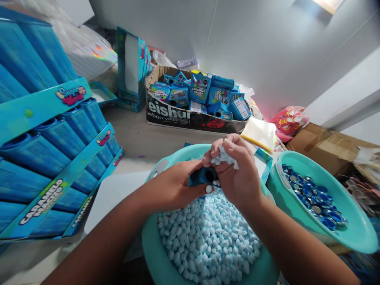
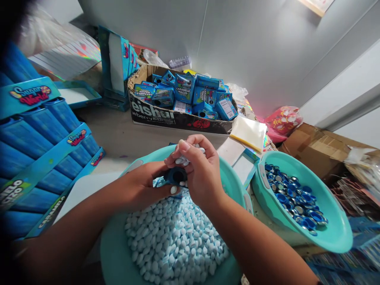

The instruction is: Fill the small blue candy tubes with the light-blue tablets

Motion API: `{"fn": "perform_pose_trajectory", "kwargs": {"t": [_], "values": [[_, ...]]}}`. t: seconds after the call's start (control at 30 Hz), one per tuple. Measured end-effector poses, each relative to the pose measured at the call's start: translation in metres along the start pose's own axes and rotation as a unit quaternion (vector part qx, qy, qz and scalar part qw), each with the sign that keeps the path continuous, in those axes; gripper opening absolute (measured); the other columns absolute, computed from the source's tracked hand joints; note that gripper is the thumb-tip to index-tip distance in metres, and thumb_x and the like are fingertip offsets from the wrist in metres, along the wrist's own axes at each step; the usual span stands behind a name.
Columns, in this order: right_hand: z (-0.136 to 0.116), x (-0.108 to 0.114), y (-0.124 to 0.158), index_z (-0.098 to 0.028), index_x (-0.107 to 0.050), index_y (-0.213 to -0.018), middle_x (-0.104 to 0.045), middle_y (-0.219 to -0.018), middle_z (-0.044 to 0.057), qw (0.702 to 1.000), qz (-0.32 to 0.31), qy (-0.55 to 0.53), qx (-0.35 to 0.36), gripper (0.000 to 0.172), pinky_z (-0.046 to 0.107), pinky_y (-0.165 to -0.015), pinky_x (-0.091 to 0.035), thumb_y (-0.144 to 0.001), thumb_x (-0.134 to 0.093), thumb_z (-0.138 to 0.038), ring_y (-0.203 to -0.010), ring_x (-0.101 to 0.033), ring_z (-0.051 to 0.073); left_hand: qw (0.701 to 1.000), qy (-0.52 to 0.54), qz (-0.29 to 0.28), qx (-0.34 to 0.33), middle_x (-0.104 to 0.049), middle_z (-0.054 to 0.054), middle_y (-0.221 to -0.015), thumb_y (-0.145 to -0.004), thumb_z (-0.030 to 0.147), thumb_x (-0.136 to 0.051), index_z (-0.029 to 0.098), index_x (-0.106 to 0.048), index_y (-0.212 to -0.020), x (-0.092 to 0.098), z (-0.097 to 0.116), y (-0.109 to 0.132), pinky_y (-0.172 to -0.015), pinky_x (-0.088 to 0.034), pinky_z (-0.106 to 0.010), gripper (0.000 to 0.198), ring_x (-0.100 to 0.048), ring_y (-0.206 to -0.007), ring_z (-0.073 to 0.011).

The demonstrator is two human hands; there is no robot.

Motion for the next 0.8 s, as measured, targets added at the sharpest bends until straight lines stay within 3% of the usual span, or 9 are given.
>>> {"fn": "perform_pose_trajectory", "kwargs": {"t": [0.33,0.5,0.8], "values": [[-0.0008,0.0006,-0.0009,-0.020,-0.054,-0.074,-0.062,-0.068,-0.004,0.999,0.009,-0.021,-0.024,0.015,0.030,-0.071,-0.060,-0.079,-0.066,-0.027,-0.065,-0.064,0.012,1.000,-0.026,0.005,0.016,-0.068,-0.001,-0.125,-0.088,0.047,-0.066,0.027,-0.062,-0.128,0.0012,0.0005,-0.0012,-0.094,-0.050,-0.033,0.045,-0.064,-0.111,-0.0251],[-0.0022,0.0002,-0.0003,-0.020,-0.053,-0.071,-0.064,-0.069,-0.003,0.999,0.016,-0.026,-0.034,0.016,0.030,-0.064,-0.060,-0.077,-0.066,-0.027,-0.062,-0.066,0.015,1.000,-0.012,0.001,0.005,-0.066,0.001,-0.128,-0.090,0.045,-0.065,0.031,-0.058,-0.133,0.0007,0.0014,-0.0008,-0.097,-0.048,-0.032,0.046,-0.062,-0.115,-0.0227],[-0.0024,-0.0005,-0.0001,-0.020,-0.052,-0.071,-0.063,-0.069,-0.003,0.999,0.007,-0.034,-0.040,0.017,0.033,-0.069,-0.060,-0.075,-0.067,-0.027,-0.062,-0.065,0.014,1.000,-0.020,-0.001,0.021,-0.068,-0.003,-0.123,-0.088,0.051,-0.065,0.026,-0.061,-0.126,0.0019,-0.0019,0.0014,-0.096,-0.051,-0.035,0.046,-0.064,-0.110,-0.0244]]}}
Point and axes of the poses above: each hand's wrist, its own y-axis away from the middle knuckle, its own x-axis out of the back of the hand, z = x × y, the point moved 4 cm from there along -y, towards the middle knuckle
